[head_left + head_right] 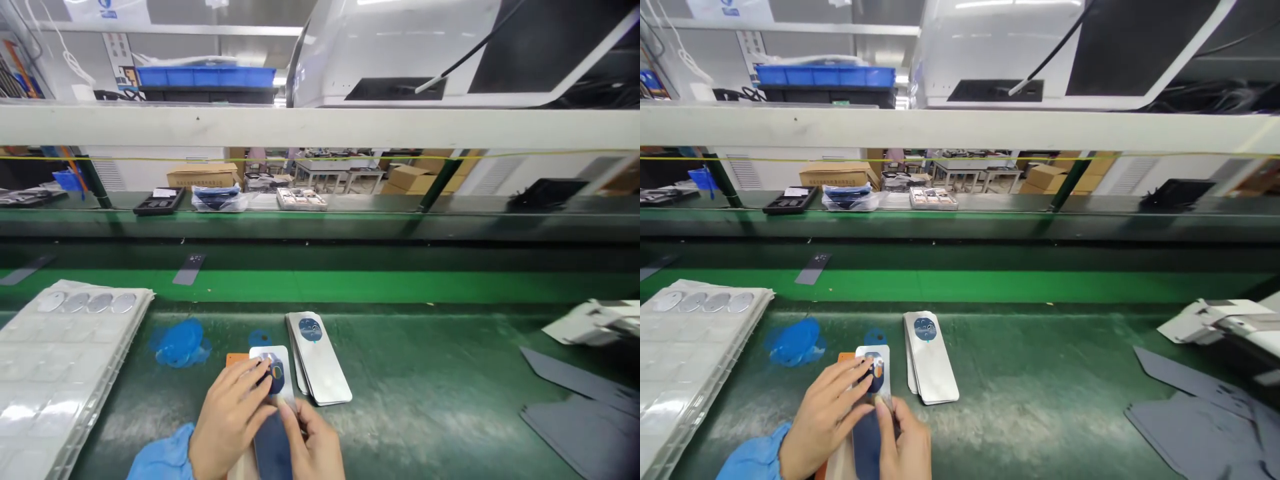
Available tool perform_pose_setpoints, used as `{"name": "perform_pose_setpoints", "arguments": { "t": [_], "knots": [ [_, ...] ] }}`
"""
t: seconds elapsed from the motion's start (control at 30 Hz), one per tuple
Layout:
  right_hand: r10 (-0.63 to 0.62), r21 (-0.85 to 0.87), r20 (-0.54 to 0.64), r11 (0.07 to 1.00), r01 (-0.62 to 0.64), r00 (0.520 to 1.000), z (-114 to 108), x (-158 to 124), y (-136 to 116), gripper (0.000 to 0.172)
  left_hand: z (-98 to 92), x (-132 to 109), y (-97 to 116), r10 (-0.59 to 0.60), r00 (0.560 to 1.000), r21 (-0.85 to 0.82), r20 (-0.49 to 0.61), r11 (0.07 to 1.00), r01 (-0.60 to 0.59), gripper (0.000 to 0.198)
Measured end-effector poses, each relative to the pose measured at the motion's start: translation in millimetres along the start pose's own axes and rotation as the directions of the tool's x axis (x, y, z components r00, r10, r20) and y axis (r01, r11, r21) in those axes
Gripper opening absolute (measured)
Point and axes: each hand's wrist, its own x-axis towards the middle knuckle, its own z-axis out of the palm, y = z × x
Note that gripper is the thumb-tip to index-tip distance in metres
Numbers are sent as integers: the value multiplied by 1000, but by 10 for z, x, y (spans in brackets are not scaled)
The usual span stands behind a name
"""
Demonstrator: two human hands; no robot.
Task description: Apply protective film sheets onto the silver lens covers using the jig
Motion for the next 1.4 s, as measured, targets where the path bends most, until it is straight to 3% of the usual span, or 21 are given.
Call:
{"name": "perform_pose_setpoints", "arguments": {
  "t": [0.17,0.5,0.63,0.87,1.0,1.13,1.4],
  "knots": [
    [-33,-34,26,999,34,999,-29,-28,-41,36,11,93,9,67,998,-57,13,996,-66,24],
    [-54,-45,-13,998,53,998,3,-71,82,40,155,-7,-16,163,985,33,-59,986,-162,43],
    [-55,-47,-15,997,55,998,15,-79,113,40,216,-48,-63,193,976,22,-97,981,-192,42],
    [-52,-44,-52,998,50,997,25,-88,107,41,206,-64,-77,57,997,-143,-58,988,-65,18],
    [-51,-88,-54,995,46,997,14,-87,88,42,192,-58,-81,-40,998,-222,-41,975,30,14],
    [-83,-163,-52,984,73,995,18,-97,89,43,177,-49,-45,-95,995,-202,-29,975,88,15],
    [-100,-228,-19,969,93,995,32,-103,120,44,117,-24,25,-238,966,-178,95,951,252,15]
  ]
}}
